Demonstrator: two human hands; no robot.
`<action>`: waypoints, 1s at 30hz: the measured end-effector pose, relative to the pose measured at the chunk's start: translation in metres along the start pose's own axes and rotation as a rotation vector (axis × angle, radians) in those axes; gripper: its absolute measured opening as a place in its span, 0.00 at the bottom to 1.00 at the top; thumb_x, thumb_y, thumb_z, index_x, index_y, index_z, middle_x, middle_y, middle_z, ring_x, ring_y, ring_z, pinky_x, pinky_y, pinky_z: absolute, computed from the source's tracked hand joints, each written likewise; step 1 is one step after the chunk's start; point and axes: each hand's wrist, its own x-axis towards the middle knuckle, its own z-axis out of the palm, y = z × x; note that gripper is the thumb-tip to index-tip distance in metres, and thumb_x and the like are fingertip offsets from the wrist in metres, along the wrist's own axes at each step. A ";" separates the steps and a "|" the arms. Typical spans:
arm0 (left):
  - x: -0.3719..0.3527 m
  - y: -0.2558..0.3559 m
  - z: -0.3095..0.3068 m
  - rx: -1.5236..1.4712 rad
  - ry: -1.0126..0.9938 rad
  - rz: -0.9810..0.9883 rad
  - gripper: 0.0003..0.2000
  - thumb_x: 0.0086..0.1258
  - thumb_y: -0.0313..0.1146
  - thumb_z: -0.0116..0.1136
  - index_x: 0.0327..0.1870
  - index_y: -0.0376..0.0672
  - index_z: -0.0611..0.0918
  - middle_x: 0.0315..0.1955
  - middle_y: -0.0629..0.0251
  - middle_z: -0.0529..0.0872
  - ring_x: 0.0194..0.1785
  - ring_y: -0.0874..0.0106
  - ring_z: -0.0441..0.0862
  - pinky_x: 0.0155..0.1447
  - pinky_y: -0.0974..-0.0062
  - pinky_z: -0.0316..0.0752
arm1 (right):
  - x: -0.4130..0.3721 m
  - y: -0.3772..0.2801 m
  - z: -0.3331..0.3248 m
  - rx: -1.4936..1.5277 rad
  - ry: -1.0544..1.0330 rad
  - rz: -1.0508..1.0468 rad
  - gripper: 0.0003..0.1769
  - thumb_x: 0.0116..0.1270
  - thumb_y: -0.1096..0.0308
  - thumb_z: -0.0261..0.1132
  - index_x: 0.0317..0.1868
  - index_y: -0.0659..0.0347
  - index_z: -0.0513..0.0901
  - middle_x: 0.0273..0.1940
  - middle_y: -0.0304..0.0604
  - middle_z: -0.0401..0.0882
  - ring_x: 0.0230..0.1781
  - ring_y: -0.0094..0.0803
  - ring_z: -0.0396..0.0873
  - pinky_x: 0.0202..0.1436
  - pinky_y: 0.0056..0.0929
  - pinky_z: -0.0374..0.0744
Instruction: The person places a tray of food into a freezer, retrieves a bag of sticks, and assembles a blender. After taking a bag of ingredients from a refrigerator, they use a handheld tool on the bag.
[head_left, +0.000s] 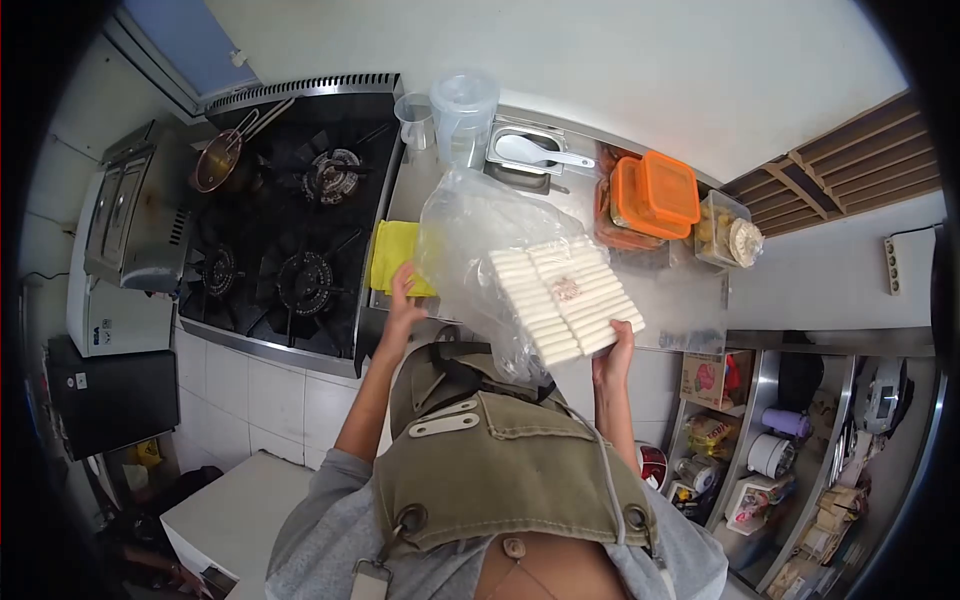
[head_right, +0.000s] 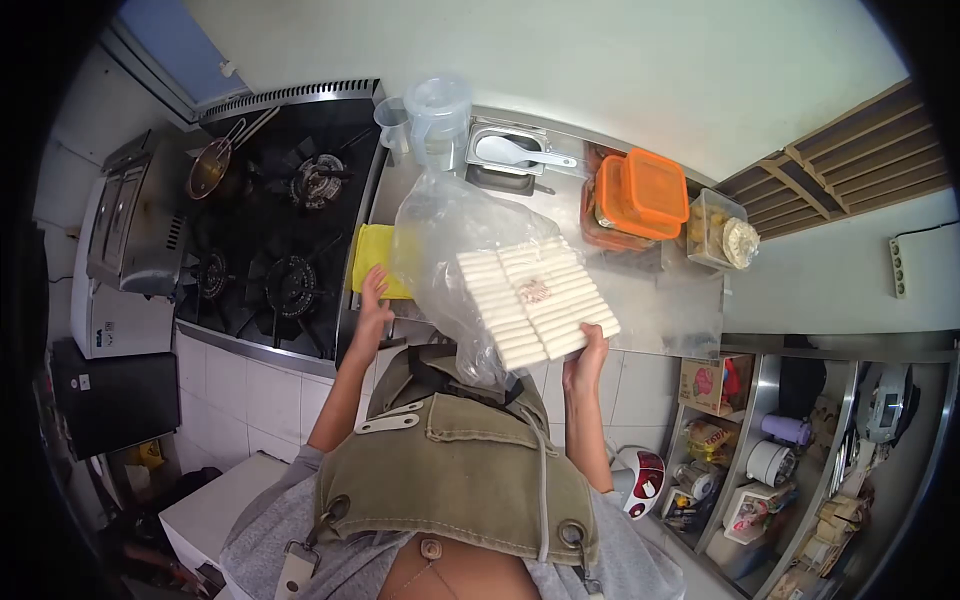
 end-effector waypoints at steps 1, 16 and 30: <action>0.000 -0.003 -0.004 -0.001 0.003 0.001 0.37 0.53 0.37 0.55 0.67 0.50 0.55 0.59 0.56 0.63 0.66 0.61 0.57 0.68 0.58 0.51 | 0.000 0.001 0.002 0.014 0.011 -0.006 0.24 0.56 0.70 0.54 0.53 0.72 0.67 0.51 0.49 0.72 0.52 0.36 0.72 0.57 0.32 0.71; 0.005 -0.045 0.000 -0.941 0.028 -0.549 0.27 0.68 0.56 0.43 0.62 0.52 0.61 0.56 0.57 0.70 0.58 0.61 0.69 0.63 0.54 0.59 | -0.011 0.002 0.020 0.033 -0.061 0.065 0.25 0.55 0.68 0.53 0.54 0.70 0.68 0.54 0.51 0.71 0.56 0.40 0.71 0.61 0.35 0.69; 0.064 0.008 -0.049 -0.621 0.314 -0.010 0.11 0.66 0.24 0.50 0.49 0.36 0.74 0.41 0.66 0.79 0.46 0.77 0.76 0.52 0.79 0.71 | -0.016 -0.009 0.028 -0.085 -0.049 0.023 0.26 0.50 0.69 0.52 0.51 0.72 0.70 0.52 0.52 0.73 0.53 0.39 0.72 0.58 0.33 0.71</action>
